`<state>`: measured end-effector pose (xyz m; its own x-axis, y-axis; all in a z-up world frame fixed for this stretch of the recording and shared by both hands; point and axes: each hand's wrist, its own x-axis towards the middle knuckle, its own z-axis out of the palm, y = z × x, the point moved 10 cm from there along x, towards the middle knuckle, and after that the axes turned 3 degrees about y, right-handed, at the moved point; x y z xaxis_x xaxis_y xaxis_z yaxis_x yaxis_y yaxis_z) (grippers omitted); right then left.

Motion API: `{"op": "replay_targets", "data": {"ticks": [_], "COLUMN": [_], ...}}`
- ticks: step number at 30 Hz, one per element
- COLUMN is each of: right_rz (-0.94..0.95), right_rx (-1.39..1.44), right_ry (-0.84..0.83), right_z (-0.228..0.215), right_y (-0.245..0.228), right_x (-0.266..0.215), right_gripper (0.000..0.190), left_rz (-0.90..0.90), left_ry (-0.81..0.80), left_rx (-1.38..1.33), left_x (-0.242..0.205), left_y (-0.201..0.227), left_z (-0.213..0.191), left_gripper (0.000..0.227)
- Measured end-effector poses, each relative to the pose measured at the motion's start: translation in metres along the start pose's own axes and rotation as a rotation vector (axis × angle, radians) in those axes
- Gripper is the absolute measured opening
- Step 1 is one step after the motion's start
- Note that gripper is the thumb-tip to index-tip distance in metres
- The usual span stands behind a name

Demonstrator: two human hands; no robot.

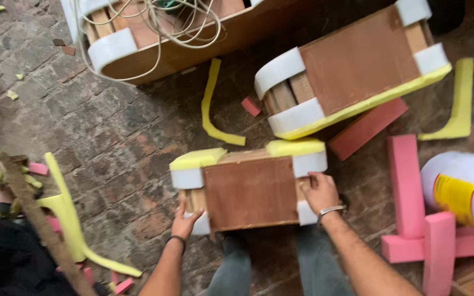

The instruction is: The person cuts yellow foam sheets to size using a long metal blade and a wooden board as a template. They repeatedly measure, cut, and trim the foam, then place the cut pieces onto a wooden frame structure.

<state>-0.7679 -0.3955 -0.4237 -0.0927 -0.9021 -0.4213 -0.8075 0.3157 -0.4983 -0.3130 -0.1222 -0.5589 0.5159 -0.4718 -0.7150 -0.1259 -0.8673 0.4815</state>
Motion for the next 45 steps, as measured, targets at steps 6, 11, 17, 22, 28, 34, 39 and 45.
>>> {"op": "replay_targets", "data": {"ticks": [6, 11, 17, 22, 28, 34, 39, 45], "right_rz": [-0.129, -0.159, -0.204, -0.270, -0.219, -0.038, 0.195, -0.002], "right_rx": [0.033, -0.086, -0.146, -0.240, -0.490, -0.699, 0.214, -0.050], "right_ry": [0.046, 0.143, 0.279, 0.293, 0.121, 0.134, -0.066, 0.081], "right_z": [-0.084, -0.125, -0.212, -0.264, -0.261, -0.267, -0.258, -0.295], "right_y": [-0.018, 0.000, 0.040, 0.041, -0.003, -0.004, 0.027, -0.005], "right_x": [0.138, 0.219, 0.316, 0.401, 0.453, 0.496, 0.513, 0.509], "right_gripper": [0.052, 0.051, 0.069, 0.085, 0.105, 0.114, 0.058, 0.033], "left_rz": [-0.071, 0.044, -0.092, 0.171, 0.394, 0.184, 0.468, 0.187], "left_ry": [0.008, -0.220, -0.144, 0.194, -0.017, 0.188, 0.242, -0.091], "left_rx": [0.015, -0.226, -0.094, -0.173, -0.517, -0.336, -0.556, -1.157], "left_x": [-0.029, -0.093, -0.121, -0.068, 0.017, 0.062, 0.058, 0.034], "left_y": [-0.016, 0.047, 0.126, 0.264, 0.410, 0.423, 0.436, 0.415], "left_z": [0.028, 0.160, 0.206, 0.177, 0.248, 0.293, 0.280, 0.270], "left_gripper": [0.121, 0.100, 0.042, 0.031, 0.065, 0.092, 0.099, 0.078]}}
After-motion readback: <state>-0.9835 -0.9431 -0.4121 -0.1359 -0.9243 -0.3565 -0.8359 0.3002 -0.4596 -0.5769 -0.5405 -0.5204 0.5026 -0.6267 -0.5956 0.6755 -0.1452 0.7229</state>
